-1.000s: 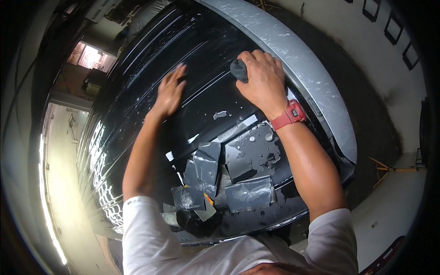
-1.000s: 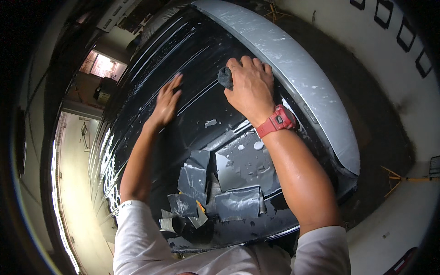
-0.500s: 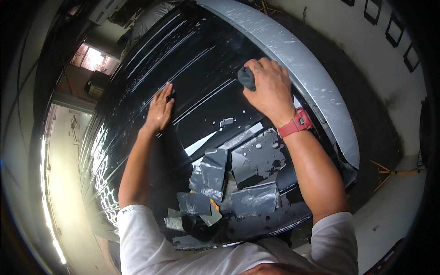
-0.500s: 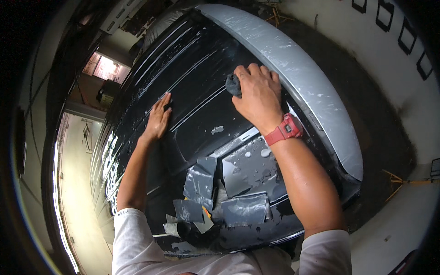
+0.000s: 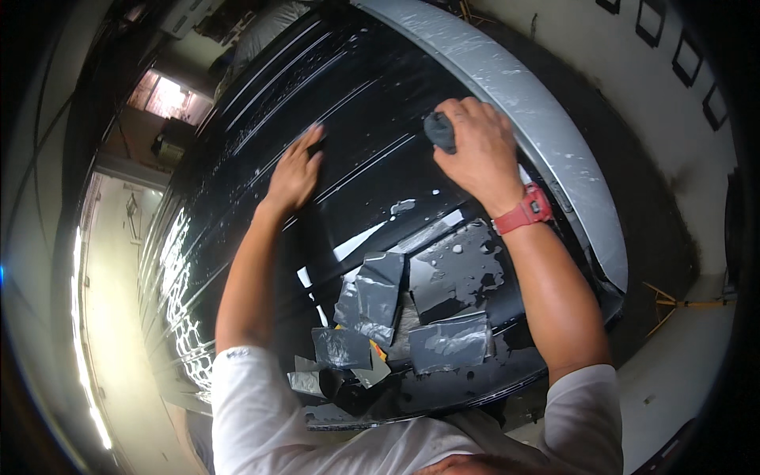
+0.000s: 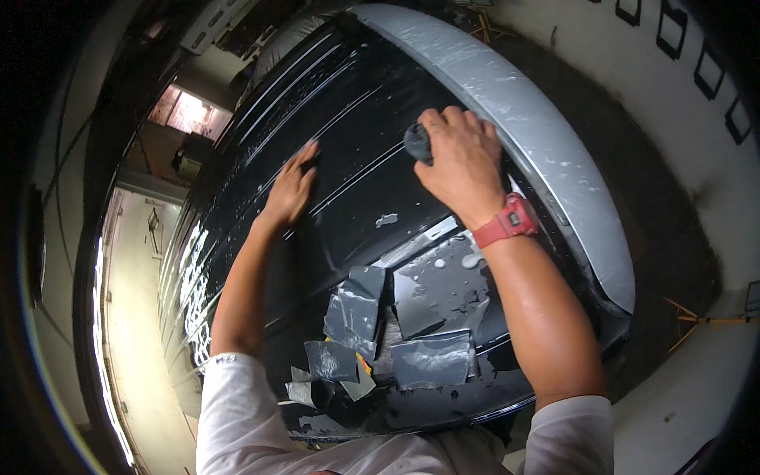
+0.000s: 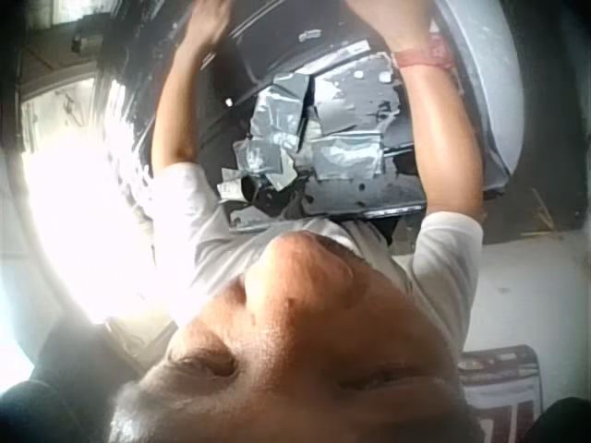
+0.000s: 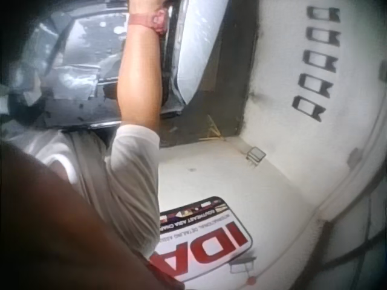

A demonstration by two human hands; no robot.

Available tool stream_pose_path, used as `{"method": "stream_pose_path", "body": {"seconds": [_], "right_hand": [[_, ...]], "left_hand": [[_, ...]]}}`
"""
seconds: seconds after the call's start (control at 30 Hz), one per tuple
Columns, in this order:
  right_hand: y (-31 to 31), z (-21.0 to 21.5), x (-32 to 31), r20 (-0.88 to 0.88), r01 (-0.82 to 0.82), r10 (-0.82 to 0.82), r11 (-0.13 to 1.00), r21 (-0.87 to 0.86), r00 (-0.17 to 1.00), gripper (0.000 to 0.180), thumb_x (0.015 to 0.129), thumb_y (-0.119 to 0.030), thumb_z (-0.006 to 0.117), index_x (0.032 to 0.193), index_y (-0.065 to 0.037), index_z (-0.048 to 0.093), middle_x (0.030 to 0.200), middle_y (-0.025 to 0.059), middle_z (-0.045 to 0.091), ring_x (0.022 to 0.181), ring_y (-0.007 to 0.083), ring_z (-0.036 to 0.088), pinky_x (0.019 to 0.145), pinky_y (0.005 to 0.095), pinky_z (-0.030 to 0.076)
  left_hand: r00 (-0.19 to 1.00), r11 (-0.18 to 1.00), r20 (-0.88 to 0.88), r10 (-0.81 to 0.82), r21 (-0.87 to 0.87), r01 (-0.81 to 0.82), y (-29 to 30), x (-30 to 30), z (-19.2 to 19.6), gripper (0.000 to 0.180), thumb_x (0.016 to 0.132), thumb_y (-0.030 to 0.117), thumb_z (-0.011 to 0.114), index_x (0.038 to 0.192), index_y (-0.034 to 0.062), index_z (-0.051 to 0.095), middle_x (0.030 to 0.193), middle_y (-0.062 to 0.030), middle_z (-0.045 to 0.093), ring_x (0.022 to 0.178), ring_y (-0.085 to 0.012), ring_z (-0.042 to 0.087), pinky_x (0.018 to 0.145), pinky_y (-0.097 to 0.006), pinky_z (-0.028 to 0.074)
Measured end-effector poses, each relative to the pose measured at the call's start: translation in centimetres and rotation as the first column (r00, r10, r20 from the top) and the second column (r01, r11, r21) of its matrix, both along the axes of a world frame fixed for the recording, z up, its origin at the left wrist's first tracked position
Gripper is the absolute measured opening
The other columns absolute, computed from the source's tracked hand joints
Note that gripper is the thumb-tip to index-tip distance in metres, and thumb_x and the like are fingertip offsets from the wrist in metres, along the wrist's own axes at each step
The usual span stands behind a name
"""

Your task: The person scrubs the black hood of a car using a dark sponge and water. They repeatedly dip the sponge into a bucket on the floor to wet it and continue scrubbing the surface in circular and linear motions.

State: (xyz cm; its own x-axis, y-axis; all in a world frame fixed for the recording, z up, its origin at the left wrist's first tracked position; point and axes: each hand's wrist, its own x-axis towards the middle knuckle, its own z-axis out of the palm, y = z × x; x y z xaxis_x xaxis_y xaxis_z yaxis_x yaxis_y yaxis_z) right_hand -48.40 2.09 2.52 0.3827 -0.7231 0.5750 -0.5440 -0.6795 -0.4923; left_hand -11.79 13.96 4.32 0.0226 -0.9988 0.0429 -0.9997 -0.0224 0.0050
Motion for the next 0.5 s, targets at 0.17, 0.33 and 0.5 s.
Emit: {"method": "stream_pose_path", "body": {"seconds": [0.17,0.33,0.5], "right_hand": [[0.1,0.0,-0.2,-0.005,0.009,-0.009,1.000,0.013,1.000,0.047,0.075,-0.018,0.087,0.117,-0.012,0.068,0.110,0.0107,0.067,0.112,0.0318,0.065,0.098,0.0471,0.049],[0.4,-0.4,0.2,-0.021,-0.049,0.050,0.998,0.038,0.999,0.048,0.077,-0.019,0.086,0.121,-0.011,0.068,0.112,0.0105,0.068,0.113,0.0334,0.065,0.100,0.0475,0.048],[-0.8,-1.0,-1.8,0.041,0.016,-0.019,0.998,0.063,0.999,0.045,0.079,-0.017,0.083,0.122,-0.013,0.069,0.113,0.0106,0.069,0.116,0.0349,0.065,0.100,0.0499,0.049]], "left_hand": [[0.998,0.995,-0.027,-0.051,-0.082,0.048,-6.1,-5.4,-1.3,0.062,0.112,0.028,0.040,0.167,0.0004,0.033,0.175,-0.0186,0.032,0.162,-0.0367,0.029,0.134,-0.046,0.022],[0.909,0.963,0.368,-0.195,-0.106,0.249,-20.6,-11.3,-5.4,0.055,0.112,0.029,0.041,0.156,-0.0035,0.046,0.172,-0.0218,0.037,0.161,-0.0369,0.030,0.132,-0.046,0.025],[0.971,0.985,-0.183,-0.151,-0.109,0.133,-6.9,-6.9,-2.5,0.059,0.111,0.032,0.049,0.166,0.0121,0.039,0.175,-0.0137,0.034,0.163,-0.0322,0.029,0.133,-0.045,0.023]]}}
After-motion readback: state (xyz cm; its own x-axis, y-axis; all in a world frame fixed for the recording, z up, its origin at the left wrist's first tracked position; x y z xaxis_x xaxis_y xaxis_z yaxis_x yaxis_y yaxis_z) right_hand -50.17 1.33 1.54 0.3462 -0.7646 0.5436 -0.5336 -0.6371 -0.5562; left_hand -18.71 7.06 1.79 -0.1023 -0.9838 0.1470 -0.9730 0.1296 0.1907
